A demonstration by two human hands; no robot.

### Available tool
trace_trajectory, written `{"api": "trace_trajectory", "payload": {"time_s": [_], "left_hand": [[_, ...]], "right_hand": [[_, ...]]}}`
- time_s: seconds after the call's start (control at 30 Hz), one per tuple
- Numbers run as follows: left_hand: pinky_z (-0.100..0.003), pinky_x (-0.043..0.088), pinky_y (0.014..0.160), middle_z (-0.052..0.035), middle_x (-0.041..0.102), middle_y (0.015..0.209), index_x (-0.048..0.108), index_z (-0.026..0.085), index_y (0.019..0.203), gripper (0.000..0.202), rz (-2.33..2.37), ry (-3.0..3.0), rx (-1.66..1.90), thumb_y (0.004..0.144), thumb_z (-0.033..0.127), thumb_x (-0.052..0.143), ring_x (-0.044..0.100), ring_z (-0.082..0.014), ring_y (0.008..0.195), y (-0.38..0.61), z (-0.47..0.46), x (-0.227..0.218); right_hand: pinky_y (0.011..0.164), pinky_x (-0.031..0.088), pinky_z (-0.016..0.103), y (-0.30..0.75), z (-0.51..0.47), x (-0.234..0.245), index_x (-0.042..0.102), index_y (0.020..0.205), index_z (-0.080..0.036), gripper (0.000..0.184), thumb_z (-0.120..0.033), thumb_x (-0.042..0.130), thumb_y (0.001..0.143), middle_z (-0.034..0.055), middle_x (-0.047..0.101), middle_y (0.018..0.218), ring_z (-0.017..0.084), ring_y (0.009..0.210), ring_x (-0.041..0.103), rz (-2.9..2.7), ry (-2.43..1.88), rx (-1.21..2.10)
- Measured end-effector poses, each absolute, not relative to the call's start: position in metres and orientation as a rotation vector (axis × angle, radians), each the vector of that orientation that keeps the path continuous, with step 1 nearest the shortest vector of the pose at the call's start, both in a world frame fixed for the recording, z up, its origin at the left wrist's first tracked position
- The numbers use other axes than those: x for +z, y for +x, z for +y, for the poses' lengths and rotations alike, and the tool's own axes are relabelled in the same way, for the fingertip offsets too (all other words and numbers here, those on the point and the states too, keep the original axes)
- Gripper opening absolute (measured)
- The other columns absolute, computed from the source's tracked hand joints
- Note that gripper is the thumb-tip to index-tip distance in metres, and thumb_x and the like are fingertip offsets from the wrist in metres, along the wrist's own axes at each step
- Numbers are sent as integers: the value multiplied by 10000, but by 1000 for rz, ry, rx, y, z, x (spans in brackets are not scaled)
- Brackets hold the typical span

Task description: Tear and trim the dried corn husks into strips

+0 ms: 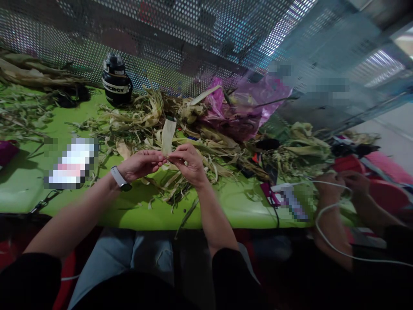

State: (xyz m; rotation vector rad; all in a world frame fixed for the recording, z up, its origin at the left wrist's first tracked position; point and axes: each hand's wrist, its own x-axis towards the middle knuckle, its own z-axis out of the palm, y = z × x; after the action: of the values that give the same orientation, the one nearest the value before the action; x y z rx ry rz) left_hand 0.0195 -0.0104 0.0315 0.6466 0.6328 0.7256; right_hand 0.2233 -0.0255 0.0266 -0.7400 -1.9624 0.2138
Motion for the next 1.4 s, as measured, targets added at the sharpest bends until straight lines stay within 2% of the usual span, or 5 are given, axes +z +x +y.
{"api": "trace_trajectory", "payload": {"time_s": [0.27,0.53,0.9,1.17,1.4], "left_hand": [[-92,526,526,-62,715,724,711,76,721,140,623,629,737,824,-4,661,652,-55,571,21,-10,32],[-109,549,558,-56,721,715,707,92,739,127,637,621,753,823,12,658,659,-64,591,21,-11,31],[-177,588,647,-47,734,751,707,91,797,42,632,672,848,790,52,719,691,-89,646,27,-14,25],[-212,578,635,-39,728,766,711,118,778,215,665,815,889,668,224,862,684,-115,687,31,-20,24],[-218,568,627,-30,723,758,727,135,808,306,669,940,933,660,363,870,677,-116,685,31,-17,18]], "right_hand": [[749,543,337,223,-25,25,734,902,-266,97,-316,651,892,40,606,875,173,843,610,-1947,-892,239],[710,530,283,221,-23,21,711,917,-238,60,-218,669,879,32,626,878,147,828,612,-1912,-752,144],[698,504,285,210,-27,23,613,851,-197,116,-288,594,922,39,619,851,143,781,587,-1817,-953,189],[620,468,261,208,-31,25,574,827,-208,139,-328,617,884,9,585,791,110,656,521,-1776,-1029,251],[593,479,251,207,-26,14,533,1145,-217,347,-395,643,869,6,599,841,107,658,553,-1637,-1018,518]]}}
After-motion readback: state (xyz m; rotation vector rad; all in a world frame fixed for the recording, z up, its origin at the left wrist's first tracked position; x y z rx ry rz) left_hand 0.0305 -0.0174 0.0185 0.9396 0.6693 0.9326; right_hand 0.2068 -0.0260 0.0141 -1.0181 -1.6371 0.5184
